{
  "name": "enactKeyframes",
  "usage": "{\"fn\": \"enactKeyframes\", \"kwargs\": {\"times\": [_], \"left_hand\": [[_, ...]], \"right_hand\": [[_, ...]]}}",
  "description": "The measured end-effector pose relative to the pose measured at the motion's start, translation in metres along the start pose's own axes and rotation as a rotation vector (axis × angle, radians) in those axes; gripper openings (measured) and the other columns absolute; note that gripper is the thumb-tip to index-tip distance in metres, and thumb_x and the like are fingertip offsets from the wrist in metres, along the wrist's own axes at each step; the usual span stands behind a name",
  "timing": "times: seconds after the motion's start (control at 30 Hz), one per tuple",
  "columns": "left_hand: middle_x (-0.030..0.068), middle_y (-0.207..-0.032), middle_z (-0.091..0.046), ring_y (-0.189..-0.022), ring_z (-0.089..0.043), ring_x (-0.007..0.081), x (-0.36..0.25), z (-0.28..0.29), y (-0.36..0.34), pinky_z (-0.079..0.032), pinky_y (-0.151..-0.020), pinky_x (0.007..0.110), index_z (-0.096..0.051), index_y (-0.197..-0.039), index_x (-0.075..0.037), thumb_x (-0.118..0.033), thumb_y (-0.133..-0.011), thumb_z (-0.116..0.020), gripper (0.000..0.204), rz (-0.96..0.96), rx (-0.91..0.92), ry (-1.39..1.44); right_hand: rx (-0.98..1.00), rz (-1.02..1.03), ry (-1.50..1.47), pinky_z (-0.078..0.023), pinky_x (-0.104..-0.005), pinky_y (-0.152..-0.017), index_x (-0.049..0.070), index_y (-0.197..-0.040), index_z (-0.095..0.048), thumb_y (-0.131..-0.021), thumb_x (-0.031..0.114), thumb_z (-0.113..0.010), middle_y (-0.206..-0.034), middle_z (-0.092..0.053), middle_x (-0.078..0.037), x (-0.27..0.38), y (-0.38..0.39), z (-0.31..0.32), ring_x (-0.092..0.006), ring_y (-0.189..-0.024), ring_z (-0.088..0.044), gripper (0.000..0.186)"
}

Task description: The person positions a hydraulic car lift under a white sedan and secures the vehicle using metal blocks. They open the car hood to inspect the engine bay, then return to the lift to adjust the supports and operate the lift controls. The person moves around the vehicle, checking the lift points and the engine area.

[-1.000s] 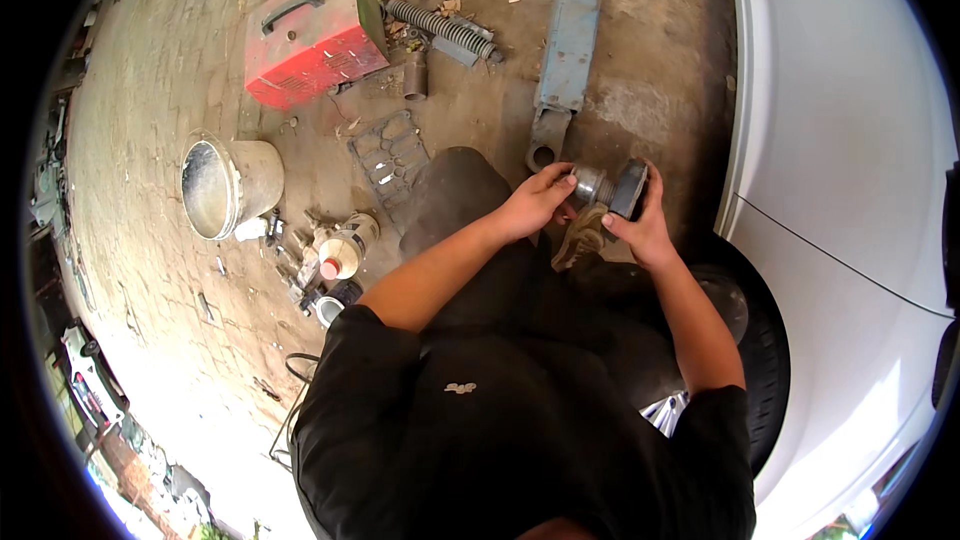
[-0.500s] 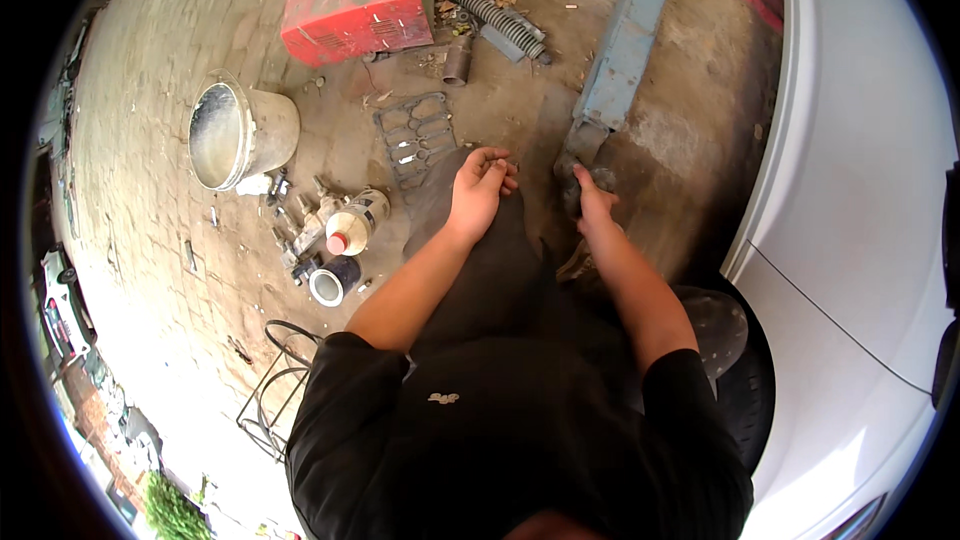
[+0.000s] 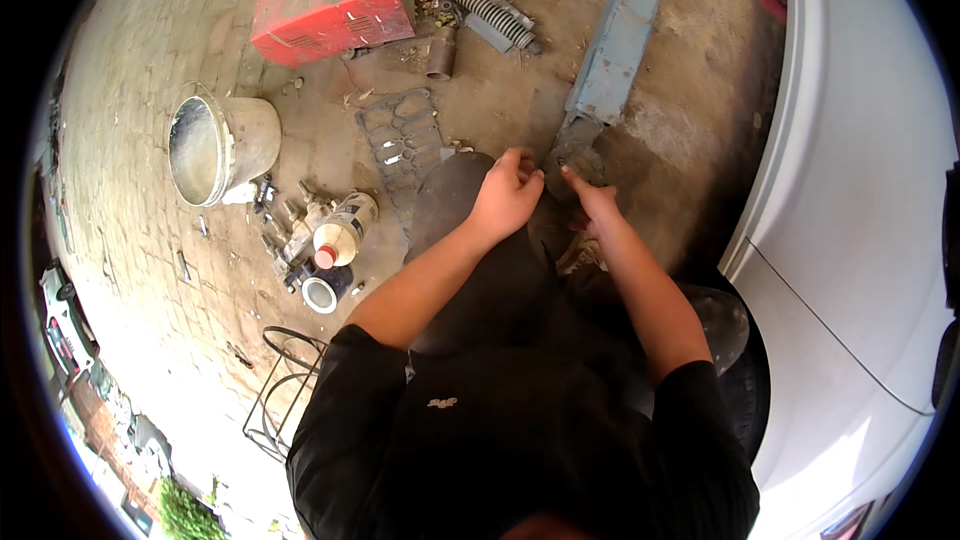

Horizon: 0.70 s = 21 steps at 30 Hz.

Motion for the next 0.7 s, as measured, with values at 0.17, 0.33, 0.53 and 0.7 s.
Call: {"fn": "enactKeyframes", "kwargs": {"times": [0.17,0.33,0.53,0.7], "left_hand": [[0.0289,-0.116,-0.058,-0.106,-0.060,0.0380,0.024,-0.042,-0.046,-0.048,-0.089,0.040,-0.046,-0.123,0.013,-0.035,-0.082,-0.066,0.067,0.146,0.199,-0.553],[0.0304,-0.098,-0.063,-0.088,-0.065,0.0396,0.054,-0.095,-0.069,-0.052,-0.078,0.042,-0.047,-0.119,0.017,-0.039,-0.078,-0.068,0.072,0.296,0.647,-0.640],[0.0200,-0.069,-0.062,-0.053,-0.061,0.0311,0.103,-0.150,-0.069,-0.052,-0.056,0.044,-0.048,-0.115,0.020,-0.034,-0.078,-0.067,0.068,0.597,0.743,-0.462],[0.0182,-0.059,-0.060,-0.044,-0.056,0.0246,0.085,-0.211,-0.063,-0.043,-0.040,0.035,-0.054,-0.069,0.011,-0.013,-0.075,-0.072,0.030,0.589,0.821,-0.548]], "right_hand": [[0.079,-0.036,-0.077,-0.052,-0.0517,-0.072,-0.006,-0.134,-0.016,-0.068,0.043,-0.084,-0.120,-0.043,-0.025,-0.020,-0.010,0.042,-0.0331,-0.101,-0.052,0.107],[0.113,0.133,-0.200,-0.050,-0.0470,-0.083,-0.004,-0.135,-0.030,-0.078,0.040,-0.077,-0.128,-0.045,-0.021,0.019,0.054,0.089,-0.0344,-0.115,-0.049,0.086],[0.085,0.784,-0.144,-0.047,-0.0334,-0.090,-0.001,-0.134,-0.038,-0.087,0.016,-0.068,-0.126,-0.048,-0.014,0.068,0.148,0.209,-0.0222,-0.114,-0.052,0.058],[-0.339,0.995,-0.116,-0.046,-0.0355,-0.095,-0.001,-0.126,-0.048,-0.090,0.005,-0.061,-0.124,-0.053,-0.013,0.054,0.181,0.314,-0.0234,-0.115,-0.053,0.038]]}}
Point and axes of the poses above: each hand's wrist, its own y-axis away from the middle knuckle, its own z-axis out of the back of the hand, x = y × z, the point moved 5 cm from there along -y, towards the middle knuckle
